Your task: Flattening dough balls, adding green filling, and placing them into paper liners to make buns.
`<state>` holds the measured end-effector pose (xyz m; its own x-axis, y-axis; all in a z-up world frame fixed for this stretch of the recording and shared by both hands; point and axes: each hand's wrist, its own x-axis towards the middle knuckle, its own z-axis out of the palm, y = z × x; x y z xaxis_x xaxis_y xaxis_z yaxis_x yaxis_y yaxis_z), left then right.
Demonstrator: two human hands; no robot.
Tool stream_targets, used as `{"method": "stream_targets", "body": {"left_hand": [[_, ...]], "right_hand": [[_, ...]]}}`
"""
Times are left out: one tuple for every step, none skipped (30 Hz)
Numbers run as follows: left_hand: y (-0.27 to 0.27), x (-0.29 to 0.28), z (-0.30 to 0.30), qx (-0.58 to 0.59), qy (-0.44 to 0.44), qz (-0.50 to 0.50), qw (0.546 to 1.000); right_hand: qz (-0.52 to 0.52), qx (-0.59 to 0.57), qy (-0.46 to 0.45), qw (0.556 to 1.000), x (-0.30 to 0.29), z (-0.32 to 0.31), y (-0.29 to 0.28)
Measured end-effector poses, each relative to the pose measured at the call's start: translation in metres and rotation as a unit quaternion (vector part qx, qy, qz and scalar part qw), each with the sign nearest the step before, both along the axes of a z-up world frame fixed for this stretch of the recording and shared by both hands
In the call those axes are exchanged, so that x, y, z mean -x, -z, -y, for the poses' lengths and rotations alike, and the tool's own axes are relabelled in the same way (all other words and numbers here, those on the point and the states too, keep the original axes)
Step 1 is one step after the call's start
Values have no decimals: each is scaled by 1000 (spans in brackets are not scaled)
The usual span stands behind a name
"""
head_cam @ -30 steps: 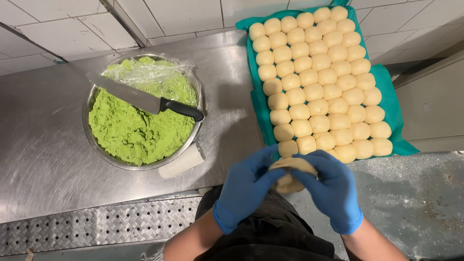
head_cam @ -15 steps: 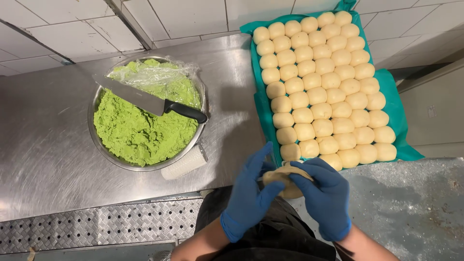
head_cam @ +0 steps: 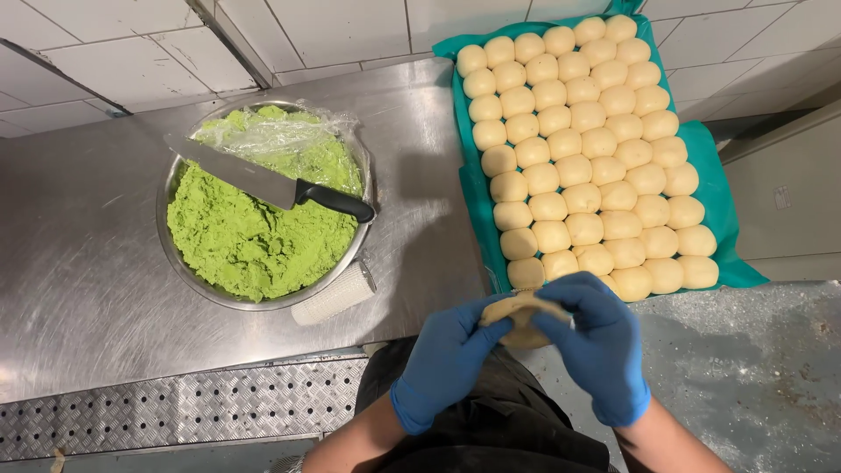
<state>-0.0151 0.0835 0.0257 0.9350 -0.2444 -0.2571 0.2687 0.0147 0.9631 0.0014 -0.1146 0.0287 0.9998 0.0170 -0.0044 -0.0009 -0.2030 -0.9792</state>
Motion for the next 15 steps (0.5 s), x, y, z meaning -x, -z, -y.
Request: {"method": "stream_targets", "body": {"left_hand": [[-4, -1, -2, 0, -2, -1, 1000], [-8, -1, -4, -80, 34, 26, 996], [-12, -2, -5, -160, 71, 52, 983], [-14, -1, -6, -159, 71, 51, 983], [-17, -1, -6, -118, 45, 76, 989], [-19, -1, -7, -75, 20, 101, 992], [-17, -1, -6, -76, 20, 104, 992], [-14, -1, -5, -67, -19, 87, 994], [-12, 1, -5, -59, -60, 68, 994], [-9, 1, -7, -59, -62, 68, 994], [-7, 0, -10, -150, -33, 153, 976], [-4, -1, -13, -239, -4, 236, 942], [-7, 0, -14, -238, -5, 233, 943], [-9, 0, -14, -214, 11, 187, 959], [-12, 0, -15, -188, 28, 142, 971]], "right_hand": [[-1, 0, -2, 1000, -2, -1, -6], [31, 42, -50, 997, -5, -1, -12], [61, 85, -96, 990, -7, -1, -19], [60, 85, -97, 990, -5, 1, -14], [41, 111, -95, 988, -3, 3, -9], [21, 137, -93, 986, -1, 5, -4], [24, 137, -92, 986, -1, 6, 0], [0, 119, -73, 990, -1, 6, 3], [-25, 100, -55, 993, 1, 6, 7], [-25, 100, -56, 993, -1, 1, -5], [29, 113, -80, 990, -4, -5, -17], [82, 127, -105, 983, -6, -10, -28], [79, 127, -106, 983, -5, -7, -22], [89, 146, -116, 978, -3, -4, -15], [101, 165, -125, 973, -2, -1, -9]]}}
